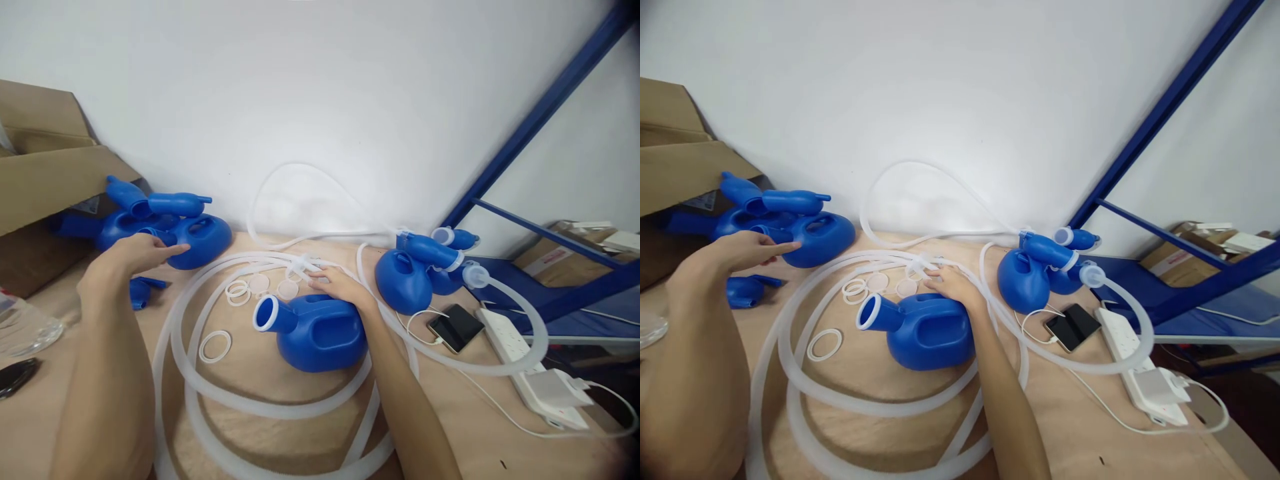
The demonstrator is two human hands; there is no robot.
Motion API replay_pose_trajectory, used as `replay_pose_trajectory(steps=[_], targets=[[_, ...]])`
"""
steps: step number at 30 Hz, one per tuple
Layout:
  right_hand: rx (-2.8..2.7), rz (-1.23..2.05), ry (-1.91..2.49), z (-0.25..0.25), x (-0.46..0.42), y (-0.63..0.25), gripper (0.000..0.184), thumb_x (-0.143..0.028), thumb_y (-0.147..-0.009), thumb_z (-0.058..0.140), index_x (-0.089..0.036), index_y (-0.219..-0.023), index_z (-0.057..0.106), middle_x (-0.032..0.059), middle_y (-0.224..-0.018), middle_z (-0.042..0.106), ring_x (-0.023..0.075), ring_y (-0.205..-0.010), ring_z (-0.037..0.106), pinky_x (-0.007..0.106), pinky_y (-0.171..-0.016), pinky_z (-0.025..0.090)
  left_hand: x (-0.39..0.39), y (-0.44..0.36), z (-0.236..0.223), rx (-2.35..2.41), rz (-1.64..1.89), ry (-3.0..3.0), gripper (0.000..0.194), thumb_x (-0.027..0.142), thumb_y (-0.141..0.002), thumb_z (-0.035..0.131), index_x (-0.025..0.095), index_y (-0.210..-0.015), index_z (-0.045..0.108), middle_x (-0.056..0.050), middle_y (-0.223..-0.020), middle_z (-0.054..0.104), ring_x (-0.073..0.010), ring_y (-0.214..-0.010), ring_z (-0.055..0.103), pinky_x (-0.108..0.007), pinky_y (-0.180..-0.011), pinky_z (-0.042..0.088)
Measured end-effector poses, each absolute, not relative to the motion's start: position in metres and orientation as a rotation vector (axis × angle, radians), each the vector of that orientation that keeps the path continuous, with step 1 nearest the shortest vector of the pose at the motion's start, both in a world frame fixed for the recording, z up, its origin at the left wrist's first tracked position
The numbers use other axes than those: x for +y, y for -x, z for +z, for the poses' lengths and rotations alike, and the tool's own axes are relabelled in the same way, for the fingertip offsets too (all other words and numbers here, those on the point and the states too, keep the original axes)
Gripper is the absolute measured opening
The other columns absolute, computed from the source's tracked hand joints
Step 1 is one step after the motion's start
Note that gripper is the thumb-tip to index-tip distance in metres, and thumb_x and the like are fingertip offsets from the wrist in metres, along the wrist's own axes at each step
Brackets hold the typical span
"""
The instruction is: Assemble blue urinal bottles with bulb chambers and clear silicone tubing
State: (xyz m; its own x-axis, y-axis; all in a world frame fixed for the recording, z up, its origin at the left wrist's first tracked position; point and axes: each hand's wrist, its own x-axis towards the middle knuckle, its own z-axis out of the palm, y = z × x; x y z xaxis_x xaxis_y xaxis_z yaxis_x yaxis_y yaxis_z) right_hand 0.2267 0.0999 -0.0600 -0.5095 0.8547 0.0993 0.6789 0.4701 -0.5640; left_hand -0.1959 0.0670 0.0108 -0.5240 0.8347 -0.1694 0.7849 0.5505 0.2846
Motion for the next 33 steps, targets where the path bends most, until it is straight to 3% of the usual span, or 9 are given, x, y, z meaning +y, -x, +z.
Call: replay_pose_trajectory(steps=[2, 4, 7, 10, 16, 20, 22, 25, 33], targets=[[-2.3, 0.652, 1.317, -0.063, 0.101, -0.228, 0.025, -0.039, -0.098, 0.066, -0.025, -0.11, 0.083, 0.0067, -0.117, 0.081, 0.0302, -0.118, 0.072, 0.04, -0.107, 0.052, 0.069, 0.169, 0.019, 2.231, 0.298, -1.565, 0.056, 0.071, -0.086, 0.064, 0.017, -0.095, 0.074, -0.008, -0.092, 0.078, -0.0307, -0.098, 0.07, -0.037, -0.089, 0.055], [-2.233, 0.631, 1.351, -0.058, 0.097, -0.229, 0.029, -0.04, -0.101, 0.06, -0.023, -0.105, 0.084, 0.0064, -0.109, 0.082, 0.0285, -0.109, 0.074, 0.038, -0.101, 0.054, 0.071, 0.136, 0.02, 1.908, 0.401, -1.741, 0.061, 0.067, -0.083, 0.07, 0.02, -0.121, 0.073, -0.008, -0.107, 0.079, -0.0303, -0.104, 0.07, -0.033, -0.088, 0.054], [-2.145, 0.57, 1.342, -0.039, 0.085, -0.225, 0.034, -0.039, -0.104, 0.056, -0.019, -0.1, 0.083, 0.0075, -0.107, 0.082, 0.0278, -0.105, 0.075, 0.038, -0.097, 0.054, 0.077, 0.082, 0.009, 1.604, 0.408, -1.775, 0.081, 0.067, -0.079, 0.072, 0.034, -0.151, 0.055, -0.004, -0.128, 0.076, -0.0258, -0.103, 0.074, -0.028, -0.082, 0.057], [-2.141, 0.47, 1.217, -0.013, 0.064, -0.218, 0.033, -0.037, -0.106, 0.054, -0.02, -0.102, 0.082, 0.0084, -0.118, 0.08, 0.0274, -0.115, 0.072, 0.039, -0.103, 0.051, 0.083, 0.038, -0.011, 1.342, 0.561, -1.621, 0.099, 0.068, -0.079, 0.074, 0.032, -0.164, 0.036, -0.01, -0.137, 0.071, -0.0302, -0.112, 0.073, -0.036, -0.091, 0.058], [-2.303, 0.44, 1.0, 0.02, 0.032, -0.219, 0.028, -0.035, -0.105, 0.059, -0.027, -0.124, 0.077, 0.0058, -0.142, 0.068, 0.0253, -0.141, 0.057, 0.043, -0.121, 0.041, 0.083, 0.002, -0.024, 0.675, 1.022, -1.257, 0.071, 0.062, -0.089, 0.07, 0.026, -0.148, 0.054, -0.014, -0.143, 0.066, -0.0323, -0.131, 0.063, -0.048, -0.106, 0.054], [-2.54, 0.685, 0.848, 0.008, 0.031, -0.238, 0.066, -0.043, -0.088, 0.082, -0.026, -0.148, 0.06, 0.0091, -0.17, 0.037, 0.0288, -0.157, 0.036, 0.043, -0.127, 0.034, 0.075, 0.004, -0.006, 0.715, 1.131, -1.25, 0.052, 0.052, -0.087, 0.078, 0.025, -0.129, 0.062, -0.009, -0.115, 0.074, -0.0261, -0.105, 0.072, -0.04, -0.09, 0.06], [-2.625, 0.784, 0.847, -0.004, 0.031, -0.247, 0.074, -0.045, -0.082, 0.087, -0.026, -0.148, 0.061, 0.0105, -0.163, 0.048, 0.031, -0.152, 0.045, 0.044, -0.125, 0.038, 0.071, 0.01, 0.004, 0.829, 1.136, -1.335, 0.05, 0.052, -0.085, 0.08, 0.026, -0.123, 0.063, -0.005, -0.102, 0.073, -0.0223, -0.091, 0.072, -0.036, -0.081, 0.061], [-2.622, 0.864, 0.873, -0.023, 0.032, -0.258, 0.054, -0.042, -0.092, 0.078, -0.028, -0.142, 0.065, 0.006, -0.146, 0.067, 0.0275, -0.136, 0.061, 0.041, -0.119, 0.044, 0.068, 0.02, 0.013, 1.026, 1.076, -1.48, 0.049, 0.056, -0.08, 0.081, 0.027, -0.115, 0.063, 0.0, -0.089, 0.069, -0.02, -0.083, 0.07, -0.033, -0.078, 0.06], [-2.319, 0.695, 1.15, -0.043, 0.043, -0.263, 0.043, -0.042, -0.096, 0.072, -0.027, -0.136, 0.068, 0.0061, -0.138, 0.072, 0.0287, -0.129, 0.067, 0.044, -0.115, 0.048, 0.069, 0.016, 0.004, 1.403, 0.741, -1.786, 0.044, 0.06, -0.086, 0.059, 0.026, -0.115, 0.062, -0.001, -0.084, 0.071, -0.0211, -0.079, 0.068, -0.03, -0.07, 0.057]])
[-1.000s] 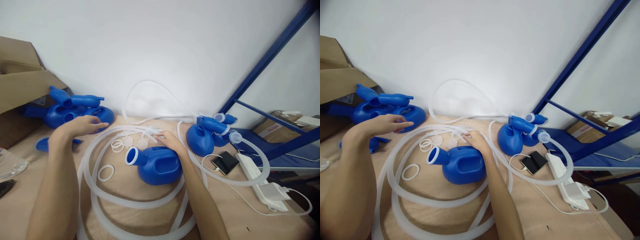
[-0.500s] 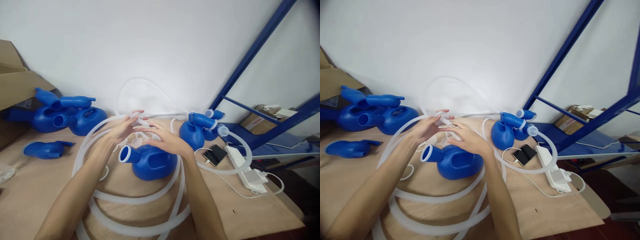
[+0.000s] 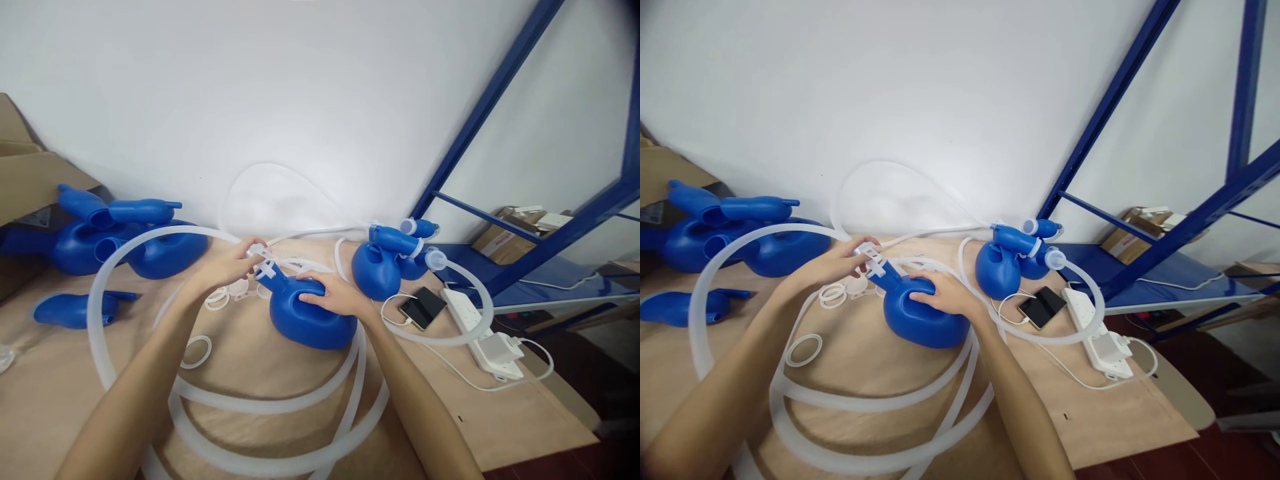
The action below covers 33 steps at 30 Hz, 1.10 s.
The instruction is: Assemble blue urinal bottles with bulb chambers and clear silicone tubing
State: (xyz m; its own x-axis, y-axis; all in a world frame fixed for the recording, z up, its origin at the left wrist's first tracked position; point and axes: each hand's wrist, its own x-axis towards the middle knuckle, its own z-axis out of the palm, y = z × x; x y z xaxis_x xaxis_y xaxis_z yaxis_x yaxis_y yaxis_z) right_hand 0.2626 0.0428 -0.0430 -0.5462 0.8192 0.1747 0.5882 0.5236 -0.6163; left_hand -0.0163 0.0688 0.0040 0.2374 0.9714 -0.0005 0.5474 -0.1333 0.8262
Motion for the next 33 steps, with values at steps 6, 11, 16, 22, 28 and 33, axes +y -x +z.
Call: replay_pose_trajectory(steps=[6, 11, 16, 22, 28, 33], targets=[[-2.299, 0.718, 1.146, -0.046, 0.044, -0.259, 0.044, -0.038, -0.095, 0.072, -0.027, -0.137, 0.066, 0.0064, -0.139, 0.071, 0.0278, -0.128, 0.067, 0.044, -0.112, 0.049, 0.075, 0.019, 0.003, 1.713, 0.891, -1.871, 0.044, 0.055, -0.088, 0.053, 0.024, -0.118, 0.062, -0.005, -0.097, 0.075, -0.0238, -0.079, 0.068, -0.035, -0.076, 0.056], [-2.304, 0.754, 1.128, -0.048, 0.045, -0.26, 0.043, -0.04, -0.095, 0.072, -0.027, -0.135, 0.066, 0.0072, -0.139, 0.071, 0.0282, -0.129, 0.066, 0.045, -0.111, 0.049, 0.072, 0.003, -0.011, 1.614, 0.668, -1.939, 0.057, 0.068, -0.087, 0.053, 0.023, -0.117, 0.07, -0.006, -0.102, 0.079, -0.0275, -0.093, 0.073, -0.034, -0.084, 0.057], [-2.275, 0.711, 1.133, -0.052, 0.043, -0.258, 0.046, -0.039, -0.094, 0.071, -0.025, -0.137, 0.064, 0.0087, -0.142, 0.069, 0.0297, -0.13, 0.066, 0.047, -0.113, 0.048, 0.066, -0.022, -0.032, 1.701, 0.703, -1.966, 0.075, 0.066, -0.071, 0.078, 0.015, -0.126, 0.07, -0.015, -0.108, 0.079, -0.0377, -0.102, 0.073, -0.041, -0.089, 0.056], [-2.243, 0.714, 1.157, -0.054, 0.042, -0.257, 0.045, -0.037, -0.092, 0.073, -0.025, -0.135, 0.066, 0.009, -0.141, 0.07, 0.0304, -0.129, 0.067, 0.048, -0.112, 0.048, 0.056, -0.036, -0.048, 1.782, 0.862, -1.972, 0.063, 0.043, -0.091, 0.062, 0.012, -0.146, 0.06, -0.018, -0.131, 0.073, -0.0351, -0.123, 0.069, -0.041, -0.105, 0.051], [-2.24, 0.704, 1.134, -0.056, 0.043, -0.257, 0.044, -0.037, -0.093, 0.072, -0.027, -0.136, 0.066, 0.0079, -0.137, 0.072, 0.03, -0.126, 0.068, 0.047, -0.11, 0.05, 0.045, -0.045, -0.051, 1.965, 0.875, -2.004, 0.067, 0.043, -0.097, 0.053, 0.015, -0.157, 0.049, -0.022, -0.143, 0.066, -0.0418, -0.133, 0.062, -0.048, -0.107, 0.049], [-2.232, 0.75, 1.123, -0.059, 0.043, -0.258, 0.046, -0.04, -0.093, 0.072, -0.026, -0.136, 0.067, 0.0086, -0.135, 0.073, 0.0292, -0.124, 0.069, 0.047, -0.11, 0.051, 0.048, -0.04, -0.048, 1.969, 0.813, -2.002, 0.063, 0.047, -0.096, 0.054, 0.016, -0.15, 0.058, -0.02, -0.126, 0.076, -0.0402, -0.122, 0.069, -0.045, -0.101, 0.052]])
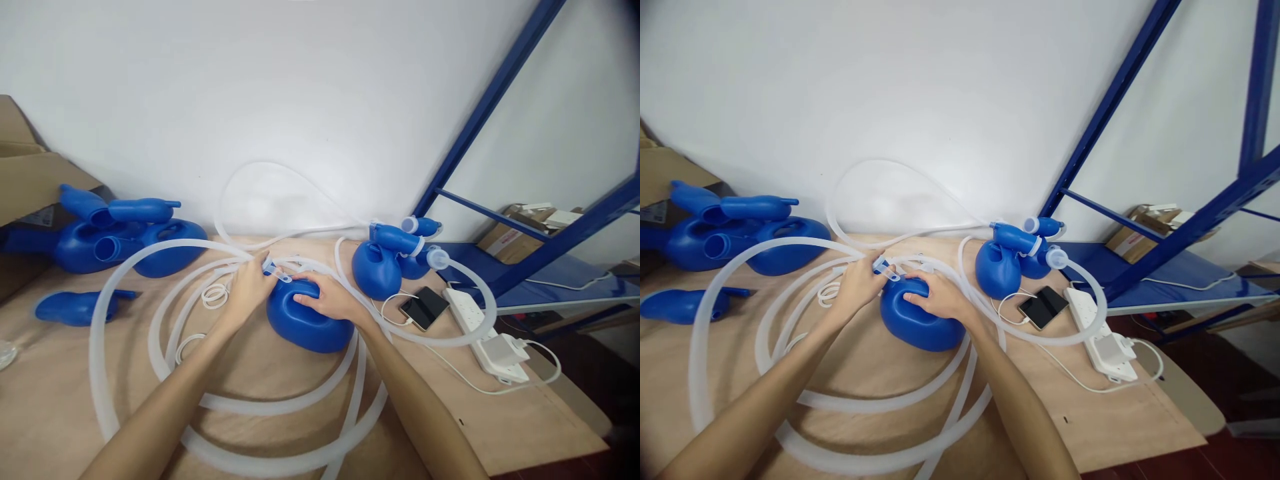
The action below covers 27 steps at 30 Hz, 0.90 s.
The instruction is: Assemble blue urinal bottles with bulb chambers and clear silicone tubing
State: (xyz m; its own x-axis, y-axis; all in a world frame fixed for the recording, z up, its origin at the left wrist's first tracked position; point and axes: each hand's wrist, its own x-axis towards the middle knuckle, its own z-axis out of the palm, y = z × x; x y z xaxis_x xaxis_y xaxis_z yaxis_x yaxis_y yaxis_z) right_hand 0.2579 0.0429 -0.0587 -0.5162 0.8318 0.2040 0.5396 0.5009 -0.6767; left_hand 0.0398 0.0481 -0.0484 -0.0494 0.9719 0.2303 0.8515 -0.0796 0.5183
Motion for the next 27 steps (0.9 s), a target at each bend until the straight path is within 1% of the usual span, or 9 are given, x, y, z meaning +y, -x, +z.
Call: replay_pose_trajectory(steps=[5, 9, 13, 14, 16, 19, 21, 24, 27], targets=[[-2.241, 0.736, 1.083, -0.059, 0.044, -0.258, 0.045, -0.038, -0.093, 0.072, -0.025, -0.135, 0.068, 0.0093, -0.137, 0.072, 0.0296, -0.126, 0.068, 0.048, -0.112, 0.05, 0.049, -0.043, -0.049, 1.989, 0.781, -2.043, 0.06, 0.044, -0.098, 0.05, 0.012, -0.148, 0.059, -0.024, -0.128, 0.074, -0.0425, -0.124, 0.067, -0.047, -0.102, 0.05], [-2.259, 0.721, 1.094, -0.06, 0.044, -0.257, 0.043, -0.036, -0.092, 0.073, -0.026, -0.134, 0.068, 0.0091, -0.134, 0.074, 0.0297, -0.123, 0.069, 0.049, -0.11, 0.051, 0.051, -0.044, -0.046, 1.992, 0.749, -2.063, 0.05, 0.044, -0.096, 0.051, 0.016, -0.135, 0.067, -0.022, -0.114, 0.078, -0.044, -0.117, 0.07, -0.049, -0.099, 0.051], [-2.277, 0.73, 1.125, -0.06, 0.044, -0.258, 0.044, -0.036, -0.092, 0.073, -0.026, -0.134, 0.069, 0.0089, -0.127, 0.076, 0.0298, -0.119, 0.071, 0.048, -0.107, 0.053, 0.058, -0.038, -0.043, 1.897, 0.754, -2.076, 0.043, 0.042, -0.092, 0.055, 0.016, -0.122, 0.072, -0.021, -0.106, 0.079, -0.0455, -0.113, 0.071, -0.052, -0.099, 0.051], [-2.278, 0.736, 1.118, -0.06, 0.045, -0.259, 0.044, -0.036, -0.092, 0.073, -0.027, -0.134, 0.069, 0.0087, -0.128, 0.076, 0.0297, -0.119, 0.071, 0.048, -0.107, 0.053, 0.06, -0.035, -0.044, 1.854, 0.766, -2.073, 0.043, 0.041, -0.091, 0.057, 0.016, -0.122, 0.072, -0.021, -0.108, 0.079, -0.0449, -0.114, 0.071, -0.051, -0.1, 0.051], [-2.277, 0.75, 1.09, -0.059, 0.045, -0.259, 0.043, -0.035, -0.093, 0.072, -0.026, -0.134, 0.068, 0.0085, -0.131, 0.075, 0.0296, -0.121, 0.07, 0.048, -0.109, 0.052, 0.063, -0.028, -0.046, 1.747, 0.811, -2.056, 0.05, 0.042, -0.09, 0.058, 0.015, -0.13, 0.07, -0.02, -0.12, 0.077, -0.0415, -0.119, 0.07, -0.048, -0.104, 0.052], [-2.263, 0.758, 1.06, -0.057, 0.045, -0.259, 0.043, -0.034, -0.092, 0.072, -0.025, -0.134, 0.068, 0.0092, -0.134, 0.073, 0.0299, -0.125, 0.069, 0.049, -0.112, 0.05, 0.063, -0.02, -0.056, 1.555, 0.92, -2.021, 0.071, 0.047, -0.088, 0.062, 0.014, -0.151, 0.055, -0.016, -0.144, 0.067, -0.0336, -0.131, 0.065, -0.041, -0.11, 0.051], [-2.244, 0.77, 1.065, -0.056, 0.045, -0.259, 0.043, -0.035, -0.092, 0.073, -0.025, -0.134, 0.068, 0.0097, -0.135, 0.073, 0.03, -0.126, 0.068, 0.05, -0.113, 0.049, 0.058, -0.017, -0.066, 1.45, 1.013, -1.998, 0.079, 0.049, -0.087, 0.064, 0.016, -0.157, 0.048, -0.013, -0.154, 0.059, -0.0298, -0.14, 0.059, -0.038, -0.116, 0.048], [-2.232, 0.805, 1.08, -0.057, 0.044, -0.26, 0.044, -0.037, -0.092, 0.073, -0.025, -0.135, 0.067, 0.0098, -0.137, 0.072, 0.0296, -0.127, 0.068, 0.049, -0.113, 0.049, 0.049, -0.016, -0.08, 1.401, 1.173, -1.952, 0.072, 0.053, -0.091, 0.061, 0.019, -0.154, 0.052, -0.011, -0.16, 0.053, -0.028, -0.149, 0.049, -0.039, -0.123, 0.041], [-2.254, 0.809, 1.082, -0.059, 0.044, -0.261, 0.046, -0.039, -0.093, 0.072, -0.026, -0.136, 0.067, 0.009, -0.135, 0.073, 0.0291, -0.124, 0.069, 0.048, -0.112, 0.05, 0.044, -0.018, -0.089, 1.419, 1.299, -1.913, 0.064, 0.053, -0.091, 0.063, 0.021, -0.145, 0.061, -0.01, -0.155, 0.059, -0.0287, -0.148, 0.051, -0.041, -0.125, 0.038]])
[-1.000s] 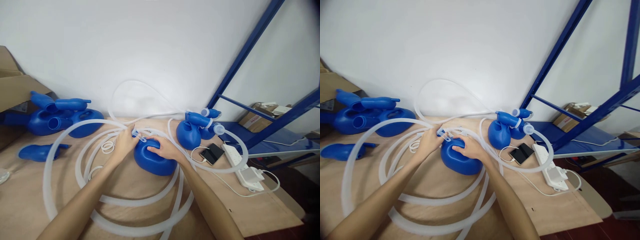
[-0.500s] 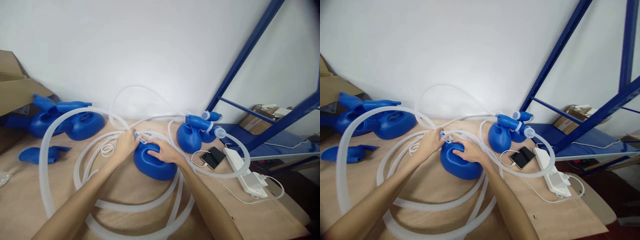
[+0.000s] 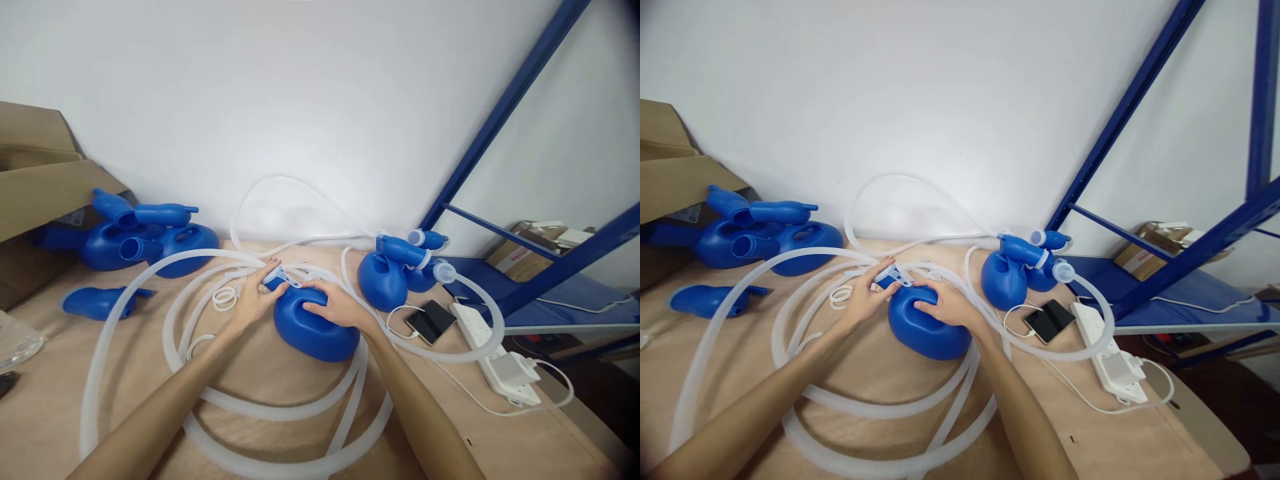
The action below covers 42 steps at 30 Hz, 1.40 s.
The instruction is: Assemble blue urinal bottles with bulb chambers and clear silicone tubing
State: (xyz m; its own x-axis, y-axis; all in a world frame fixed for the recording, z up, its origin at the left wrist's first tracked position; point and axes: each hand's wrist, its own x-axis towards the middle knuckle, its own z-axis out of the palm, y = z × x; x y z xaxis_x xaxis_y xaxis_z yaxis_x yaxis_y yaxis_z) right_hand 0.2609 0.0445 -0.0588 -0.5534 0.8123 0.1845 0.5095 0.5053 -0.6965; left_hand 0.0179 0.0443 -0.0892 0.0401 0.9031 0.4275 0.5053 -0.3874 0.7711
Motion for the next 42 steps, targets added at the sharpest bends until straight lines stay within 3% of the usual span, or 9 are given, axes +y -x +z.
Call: replay_pose_trajectory(steps=[9, 17, 29, 34, 42], targets=[[-2.257, 0.79, 1.054, -0.062, 0.047, -0.26, 0.048, -0.039, -0.092, 0.074, -0.025, -0.137, 0.067, 0.0101, -0.134, 0.073, 0.0299, -0.125, 0.068, 0.049, -0.112, 0.051, 0.05, -0.03, -0.101, 1.543, 1.5, -1.865, 0.048, 0.044, -0.091, 0.063, 0.021, -0.132, 0.072, -0.009, -0.133, 0.075, -0.0292, -0.11, 0.075, -0.042, -0.102, 0.057], [-2.268, 0.784, 1.044, -0.058, 0.048, -0.259, 0.047, -0.037, -0.092, 0.073, -0.023, -0.136, 0.066, 0.0118, -0.136, 0.072, 0.0309, -0.127, 0.067, 0.05, -0.113, 0.049, 0.051, -0.038, -0.104, 1.615, 1.618, -1.861, 0.04, 0.035, -0.09, 0.065, 0.019, -0.125, 0.076, -0.008, -0.116, 0.081, -0.0219, -0.078, 0.074, -0.037, -0.086, 0.059], [-2.281, 0.789, 1.072, -0.055, 0.046, -0.258, 0.044, -0.037, -0.092, 0.073, -0.023, -0.134, 0.067, 0.0102, -0.139, 0.071, 0.0298, -0.129, 0.066, 0.049, -0.115, 0.047, 0.051, -0.039, -0.094, 1.641, 1.567, -1.945, 0.039, 0.032, -0.09, 0.064, 0.017, -0.124, 0.075, -0.012, -0.115, 0.08, -0.0307, -0.103, 0.075, -0.042, -0.095, 0.057], [-2.264, 0.799, 1.053, -0.057, 0.045, -0.259, 0.047, -0.035, -0.09, 0.074, -0.022, -0.135, 0.066, 0.0107, -0.14, 0.07, 0.0299, -0.131, 0.065, 0.05, -0.117, 0.045, 0.048, -0.038, -0.095, 1.644, 1.59, -1.924, 0.053, 0.036, -0.082, 0.073, 0.016, -0.131, 0.07, -0.014, -0.121, 0.077, -0.0335, -0.113, 0.071, -0.047, -0.102, 0.055], [-2.268, 0.829, 1.04, -0.059, 0.047, -0.262, 0.05, -0.035, -0.089, 0.076, -0.024, -0.138, 0.067, 0.0102, -0.142, 0.07, 0.0303, -0.131, 0.065, 0.05, -0.116, 0.048, 0.053, -0.037, -0.101, 1.594, 1.66, -1.844, 0.044, 0.045, -0.087, 0.066, 0.016, -0.118, 0.076, -0.013, -0.117, 0.08, -0.0312, -0.107, 0.075, -0.046, -0.102, 0.055]])
